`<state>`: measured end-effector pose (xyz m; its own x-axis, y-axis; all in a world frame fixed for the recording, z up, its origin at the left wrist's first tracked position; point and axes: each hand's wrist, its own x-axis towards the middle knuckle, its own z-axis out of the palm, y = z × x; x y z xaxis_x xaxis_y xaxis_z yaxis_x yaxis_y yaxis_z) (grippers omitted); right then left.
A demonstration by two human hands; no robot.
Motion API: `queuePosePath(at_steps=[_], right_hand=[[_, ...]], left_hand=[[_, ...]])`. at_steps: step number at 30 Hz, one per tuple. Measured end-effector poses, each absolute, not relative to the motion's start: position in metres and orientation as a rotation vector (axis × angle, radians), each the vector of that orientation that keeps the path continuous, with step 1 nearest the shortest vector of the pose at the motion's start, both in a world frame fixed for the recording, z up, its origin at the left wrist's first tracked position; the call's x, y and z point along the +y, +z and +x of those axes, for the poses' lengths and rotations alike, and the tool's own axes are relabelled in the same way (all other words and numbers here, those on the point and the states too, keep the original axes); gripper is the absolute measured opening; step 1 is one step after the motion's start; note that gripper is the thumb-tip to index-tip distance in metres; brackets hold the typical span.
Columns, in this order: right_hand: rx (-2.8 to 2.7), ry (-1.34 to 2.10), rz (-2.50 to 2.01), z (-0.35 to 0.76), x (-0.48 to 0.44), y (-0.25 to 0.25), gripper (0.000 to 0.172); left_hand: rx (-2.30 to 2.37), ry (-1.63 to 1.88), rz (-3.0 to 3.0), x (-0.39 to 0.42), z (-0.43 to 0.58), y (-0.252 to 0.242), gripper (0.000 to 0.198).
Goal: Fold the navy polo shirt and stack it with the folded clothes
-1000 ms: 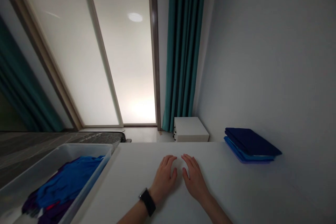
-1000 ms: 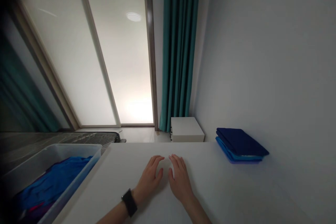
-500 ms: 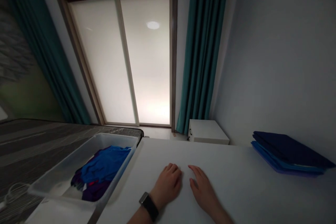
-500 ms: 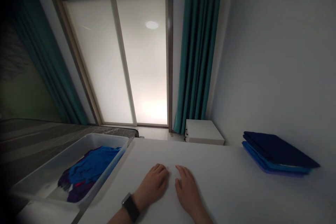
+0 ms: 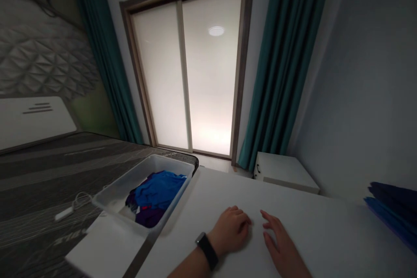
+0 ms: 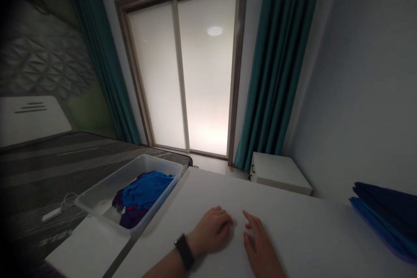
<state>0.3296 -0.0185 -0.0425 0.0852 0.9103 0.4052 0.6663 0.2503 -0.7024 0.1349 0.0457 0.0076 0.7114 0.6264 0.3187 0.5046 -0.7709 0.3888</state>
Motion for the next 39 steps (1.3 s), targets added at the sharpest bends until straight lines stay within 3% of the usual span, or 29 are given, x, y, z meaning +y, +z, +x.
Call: queuePosePath(at_steps=[17,26,39], right_hand=[[-1.668,0.388,-1.472,0.316,-0.022,-0.027,0.043],[-1.615,0.442,-1.426,0.301,-0.022,-0.028,0.041],[-1.880,0.454,-1.229,0.199,-0.008,-0.022,0.042]], left_hand=[[0.893,0.656,2.612,0.043,0.128,0.012,0.023],[0.921,0.734,2.541,0.019,0.119,0.040,0.019],[1.193,0.838,2.624,0.014,-0.024,0.089,0.017]])
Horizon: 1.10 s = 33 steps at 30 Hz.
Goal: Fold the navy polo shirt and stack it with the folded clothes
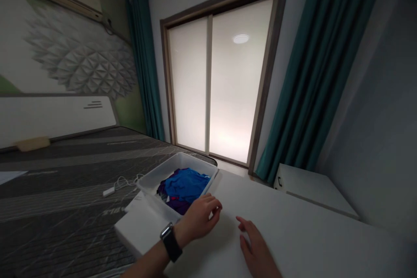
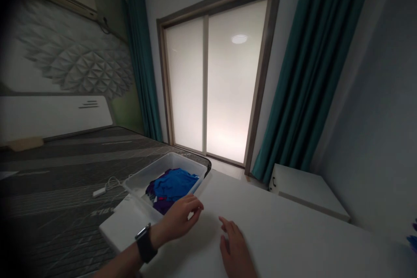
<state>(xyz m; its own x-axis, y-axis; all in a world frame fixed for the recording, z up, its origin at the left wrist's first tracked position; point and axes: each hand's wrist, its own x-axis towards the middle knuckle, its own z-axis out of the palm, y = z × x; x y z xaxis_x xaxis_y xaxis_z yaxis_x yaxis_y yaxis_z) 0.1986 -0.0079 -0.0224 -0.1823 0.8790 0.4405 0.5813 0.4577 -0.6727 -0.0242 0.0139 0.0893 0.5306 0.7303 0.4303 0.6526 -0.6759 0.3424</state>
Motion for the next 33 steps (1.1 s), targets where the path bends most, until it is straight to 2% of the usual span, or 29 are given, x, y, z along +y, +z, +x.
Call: queuePosePath(at_steps=[3,7,10,16,19,28,33], right_hand=[[-1.945,0.474,-1.193,0.172,-0.001,-0.020,0.043],[-1.999,0.487,-1.192,0.147,0.006,-0.016,0.044],[-2.024,0.488,-1.184,0.143,0.009,-0.016,0.044],[-1.976,0.492,-1.139,0.150,0.012,-0.023,0.042],[-1.925,0.485,-1.124,0.150,0.012,-0.024,0.040],[-1.906,0.552,-1.115,0.147,0.006,-0.013,0.032],[-1.920,0.464,-1.003,0.121,0.015,0.027,0.032]], left_hand=[[1.425,0.721,2.607,0.029,-0.063,0.093,0.016],[1.811,0.290,2.501,0.062,-0.108,0.089,0.016],[1.923,0.118,2.444,0.088,-0.130,0.081,0.011],[2.055,-0.086,2.368,0.126,-0.137,0.068,0.022],[2.072,-0.071,2.371,0.132,-0.133,0.067,0.013],[2.130,0.348,2.396,0.105,-0.126,0.112,0.018],[1.921,0.693,2.469,0.077,-0.116,0.143,0.014]])
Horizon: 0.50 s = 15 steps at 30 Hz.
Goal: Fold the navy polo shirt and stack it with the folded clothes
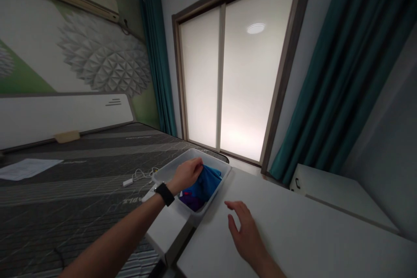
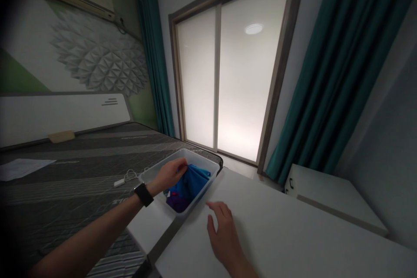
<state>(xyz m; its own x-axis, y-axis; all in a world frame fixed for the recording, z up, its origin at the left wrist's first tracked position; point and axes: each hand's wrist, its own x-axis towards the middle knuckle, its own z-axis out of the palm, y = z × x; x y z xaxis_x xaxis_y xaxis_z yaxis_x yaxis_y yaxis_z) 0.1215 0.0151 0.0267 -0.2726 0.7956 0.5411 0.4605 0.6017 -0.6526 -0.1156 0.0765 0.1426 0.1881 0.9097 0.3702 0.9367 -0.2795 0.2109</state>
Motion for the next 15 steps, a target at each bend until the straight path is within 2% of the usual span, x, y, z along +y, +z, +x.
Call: queuePosePath(at_steps=[2,6,7,12,13,15], right_hand=[[-1.935,0.398,-0.957,0.103,0.027,0.051,0.039],[-1.965,0.309,-1.108,0.069,0.054,0.091,0.065],[-2.001,0.304,-1.149,0.064,0.059,0.097,0.064],[-2.174,0.334,-1.389,0.061,0.065,0.110,0.030],[-2.170,0.342,-1.433,0.063,0.063,0.112,0.028],[-2.151,0.374,-1.458,0.067,0.061,0.117,0.026]], left_hand=[[-1.757,-0.798,-2.435,0.065,-0.109,0.152,0.014],[-1.654,-0.996,-2.500,0.046,-0.096,0.165,0.014],[-1.624,-1.037,-2.522,0.042,-0.094,0.167,0.015],[-1.556,-1.061,-2.667,0.031,-0.099,0.163,0.017],[-1.571,-1.056,-2.692,0.031,-0.104,0.159,0.024],[-1.634,-1.008,-2.730,0.037,-0.115,0.147,0.052]])
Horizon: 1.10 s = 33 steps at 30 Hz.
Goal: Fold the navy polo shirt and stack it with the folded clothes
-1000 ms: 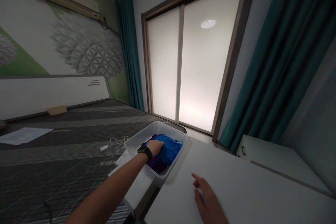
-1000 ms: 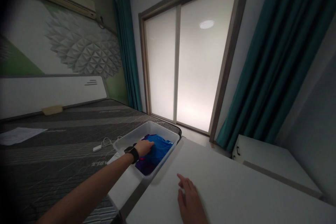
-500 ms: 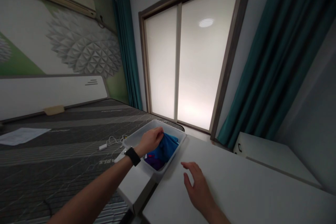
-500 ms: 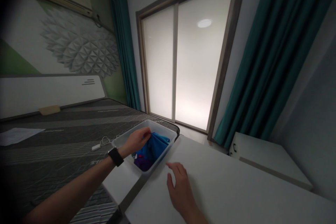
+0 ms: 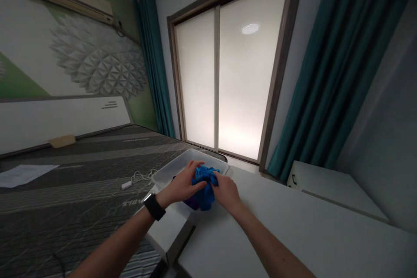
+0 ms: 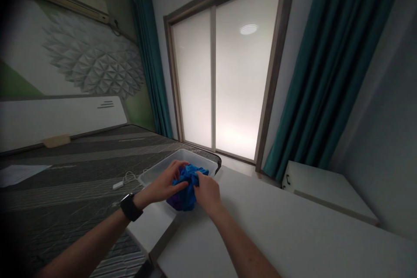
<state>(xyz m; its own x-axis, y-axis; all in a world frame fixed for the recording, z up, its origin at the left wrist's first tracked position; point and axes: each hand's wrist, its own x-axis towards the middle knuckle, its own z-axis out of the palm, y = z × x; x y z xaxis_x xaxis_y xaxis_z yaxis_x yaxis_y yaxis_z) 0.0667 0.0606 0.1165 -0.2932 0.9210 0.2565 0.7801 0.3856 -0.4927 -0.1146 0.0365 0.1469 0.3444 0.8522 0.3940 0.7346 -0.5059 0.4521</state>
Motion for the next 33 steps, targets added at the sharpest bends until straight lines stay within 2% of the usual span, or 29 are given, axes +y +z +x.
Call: queuePosePath(at_steps=[2,3,4,7,8,11,15,17,19,21,24,26,28,32,33], right_hand=[[-2.121,0.431,-1.411,0.071,0.060,0.123,0.023],[-2.098,0.462,-1.370,0.073,0.060,0.126,0.022],[-2.068,0.490,-1.323,0.075,0.061,0.130,0.021],[-1.959,0.523,-1.242,0.085,0.063,0.140,0.022],[-1.930,0.512,-1.255,0.089,0.063,0.142,0.024],[-1.939,0.428,-1.375,0.101,0.060,0.146,0.039],[-2.142,0.395,-1.362,0.110,0.051,0.139,0.070],[-2.169,0.439,-1.323,0.111,0.049,0.134,0.084],[-2.159,0.484,-1.234,0.110,0.049,0.130,0.091],[-2.142,0.518,-1.106,0.111,0.051,0.128,0.083],[-2.093,0.528,-1.049,0.116,0.053,0.127,0.046],[-2.016,0.534,-1.066,0.123,0.053,0.127,0.027],[-1.929,0.586,-1.025,0.131,0.053,0.127,0.021],[-1.760,0.726,-0.921,0.150,0.050,0.127,0.020],[-1.725,0.737,-0.916,0.154,0.050,0.127,0.019]], left_hand=[[1.492,0.790,2.389,0.046,-0.125,0.133,0.072],[1.516,0.752,2.379,0.051,-0.128,0.126,0.072],[1.525,0.717,2.368,0.056,-0.131,0.120,0.065],[1.507,0.672,2.355,0.070,-0.132,0.113,0.020],[1.492,0.681,2.355,0.073,-0.130,0.114,0.014],[1.453,0.797,2.323,0.077,-0.120,0.126,0.020],[1.309,1.014,2.043,0.067,-0.099,0.149,0.020],[1.199,1.005,1.947,0.058,-0.087,0.158,0.017],[1.085,0.946,1.949,0.049,-0.077,0.165,0.018],[0.993,0.914,2.021,0.042,-0.072,0.170,0.024],[1.011,0.977,2.135,0.039,-0.075,0.170,0.041],[1.127,0.986,2.179,0.040,-0.081,0.164,0.049],[1.250,0.873,2.236,0.043,-0.087,0.153,0.054],[1.405,0.570,2.378,0.051,-0.090,0.120,0.080],[1.439,0.537,2.402,0.054,-0.088,0.112,0.080]])
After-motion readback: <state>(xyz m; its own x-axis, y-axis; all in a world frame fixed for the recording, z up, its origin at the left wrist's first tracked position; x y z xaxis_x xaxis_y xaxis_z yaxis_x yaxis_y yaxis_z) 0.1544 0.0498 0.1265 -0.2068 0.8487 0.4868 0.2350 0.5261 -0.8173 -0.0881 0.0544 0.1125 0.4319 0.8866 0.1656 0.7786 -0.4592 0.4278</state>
